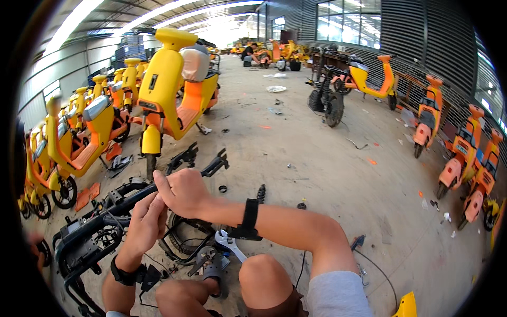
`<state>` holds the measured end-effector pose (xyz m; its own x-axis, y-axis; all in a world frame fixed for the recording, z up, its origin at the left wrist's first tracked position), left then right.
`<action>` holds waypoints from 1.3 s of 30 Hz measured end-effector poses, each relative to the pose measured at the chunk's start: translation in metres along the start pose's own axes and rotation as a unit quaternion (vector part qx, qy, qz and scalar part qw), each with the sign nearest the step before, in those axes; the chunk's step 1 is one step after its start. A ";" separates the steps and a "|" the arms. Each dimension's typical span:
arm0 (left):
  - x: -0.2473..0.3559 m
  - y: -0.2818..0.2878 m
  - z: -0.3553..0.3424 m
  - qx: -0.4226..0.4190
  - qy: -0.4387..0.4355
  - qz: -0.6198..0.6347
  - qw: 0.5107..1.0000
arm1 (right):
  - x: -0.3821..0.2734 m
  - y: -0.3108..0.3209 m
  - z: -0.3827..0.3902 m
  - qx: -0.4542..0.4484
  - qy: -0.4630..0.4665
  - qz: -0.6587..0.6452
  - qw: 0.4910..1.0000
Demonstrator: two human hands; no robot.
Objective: The person removes a shock absorber from an electric scooter frame using a wrench, then disassembles the shock absorber by hand to separate its internal components. The person handles the spring, rod, and small metal parts individually.
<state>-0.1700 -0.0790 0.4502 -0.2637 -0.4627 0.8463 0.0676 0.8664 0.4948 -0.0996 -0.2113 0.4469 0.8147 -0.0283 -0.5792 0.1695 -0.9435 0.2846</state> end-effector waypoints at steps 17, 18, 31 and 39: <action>0.013 0.004 0.042 -0.325 0.085 0.498 0.799 | -0.083 0.019 -0.019 -0.143 0.373 0.085 0.913; 0.010 0.006 0.040 -0.285 0.092 0.491 0.818 | -0.073 0.016 -0.013 -0.130 0.263 0.060 0.954; -0.051 -0.046 0.017 -0.122 0.063 0.331 0.934 | -0.003 0.034 0.073 -0.040 -0.344 -0.109 0.932; -0.071 -0.052 0.020 -0.097 0.028 0.157 0.983 | -0.019 0.008 0.084 -0.052 -0.558 -0.260 0.786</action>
<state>-0.1736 -0.0874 0.3606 -0.1481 -0.1935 0.9699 0.3204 0.9184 0.2322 -0.1602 -0.2457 0.3956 -0.3634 0.0254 -0.9313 0.4112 -0.8926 -0.1847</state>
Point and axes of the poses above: each hand's wrist, its own z-axis away from the middle knuckle, its own y-axis out of the back of the hand, x = y × z, the point moved 2 cm from there along -z, towards the middle knuckle, and after that the axes turned 13 degrees about -z, right-handed, at the moved point
